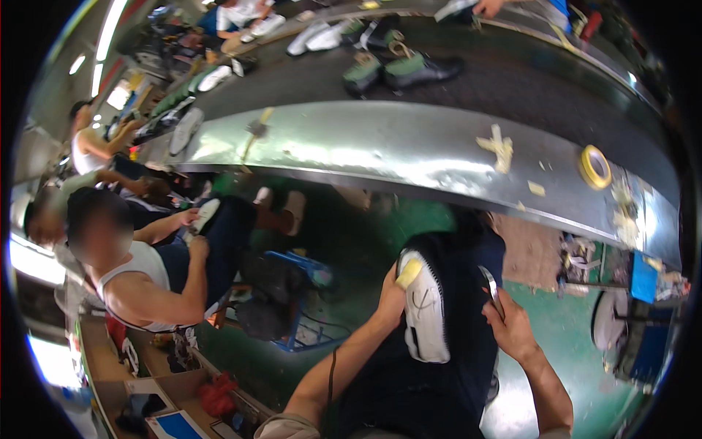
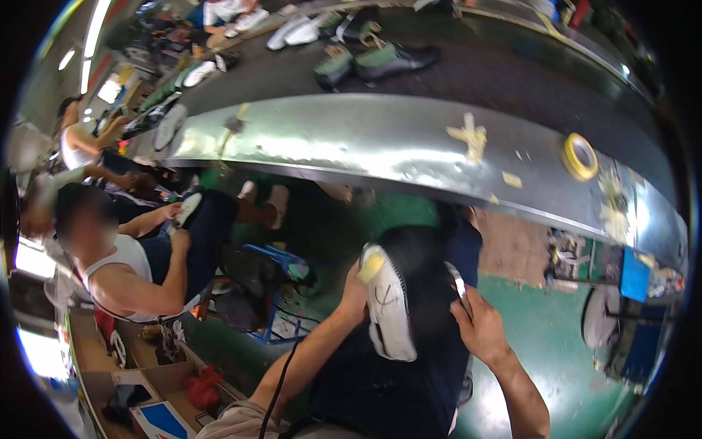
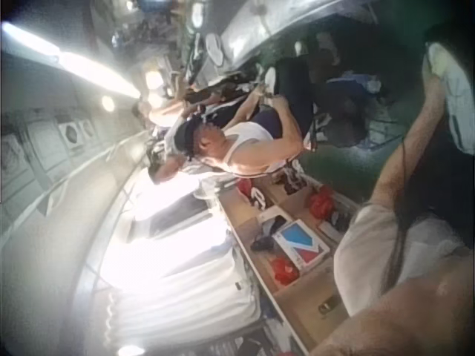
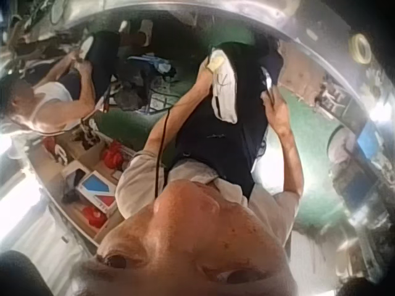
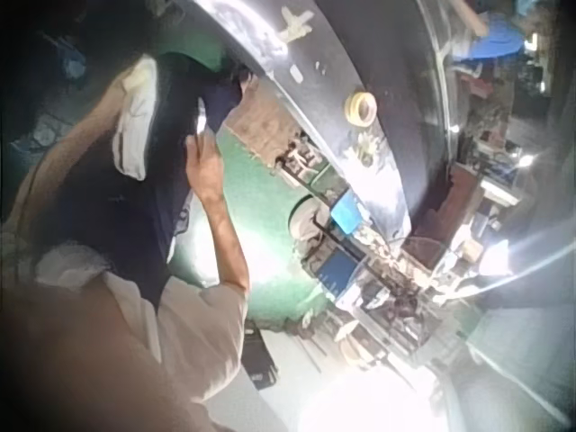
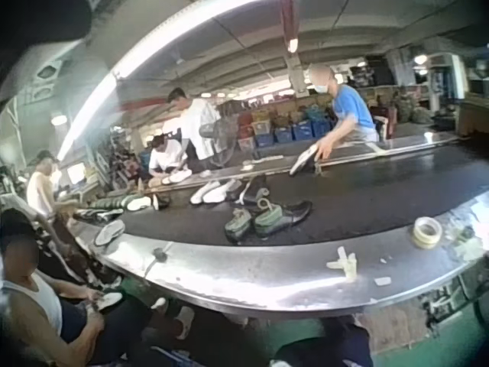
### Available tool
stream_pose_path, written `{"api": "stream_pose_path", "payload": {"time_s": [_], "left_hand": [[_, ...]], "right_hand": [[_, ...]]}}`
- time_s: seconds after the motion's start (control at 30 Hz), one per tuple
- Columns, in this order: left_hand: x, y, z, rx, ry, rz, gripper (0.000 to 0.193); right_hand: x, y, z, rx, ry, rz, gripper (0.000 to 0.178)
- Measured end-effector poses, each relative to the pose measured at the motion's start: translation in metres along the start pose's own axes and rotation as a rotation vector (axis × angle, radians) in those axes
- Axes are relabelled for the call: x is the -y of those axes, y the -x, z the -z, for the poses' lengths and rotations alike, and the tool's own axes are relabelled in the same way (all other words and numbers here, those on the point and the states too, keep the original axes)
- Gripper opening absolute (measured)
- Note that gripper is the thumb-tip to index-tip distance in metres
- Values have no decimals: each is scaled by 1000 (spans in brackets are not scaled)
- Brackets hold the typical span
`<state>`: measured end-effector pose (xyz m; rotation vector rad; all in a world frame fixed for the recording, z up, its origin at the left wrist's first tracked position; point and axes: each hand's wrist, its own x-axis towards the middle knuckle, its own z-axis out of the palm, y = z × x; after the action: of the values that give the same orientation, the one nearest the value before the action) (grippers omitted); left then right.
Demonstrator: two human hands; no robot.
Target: The recorder is assembling shoe components, using pliers and adhesive to attach soles and structural pieces to shoe uppers at a factory workstation.
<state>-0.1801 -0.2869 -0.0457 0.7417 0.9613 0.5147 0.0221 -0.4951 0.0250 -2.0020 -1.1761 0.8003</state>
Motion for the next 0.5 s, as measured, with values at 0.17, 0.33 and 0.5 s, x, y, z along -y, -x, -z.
{"api": "stream_pose_path", "payload": {"time_s": [0.17, 0.33, 0.5], "left_hand": [[82, -31, -40, 39, -336, -45, 39], [79, -7, 6, 315, 60, 328, 57], [71, 30, -14, 307, -84, 132, 61]], "right_hand": [[-5, 24, -36, -233, -217, 62, 25], [-1, 3, -8, 388, -97, -199, 33], [-2, 2, 8, 698, -507, -432, 40]]}}
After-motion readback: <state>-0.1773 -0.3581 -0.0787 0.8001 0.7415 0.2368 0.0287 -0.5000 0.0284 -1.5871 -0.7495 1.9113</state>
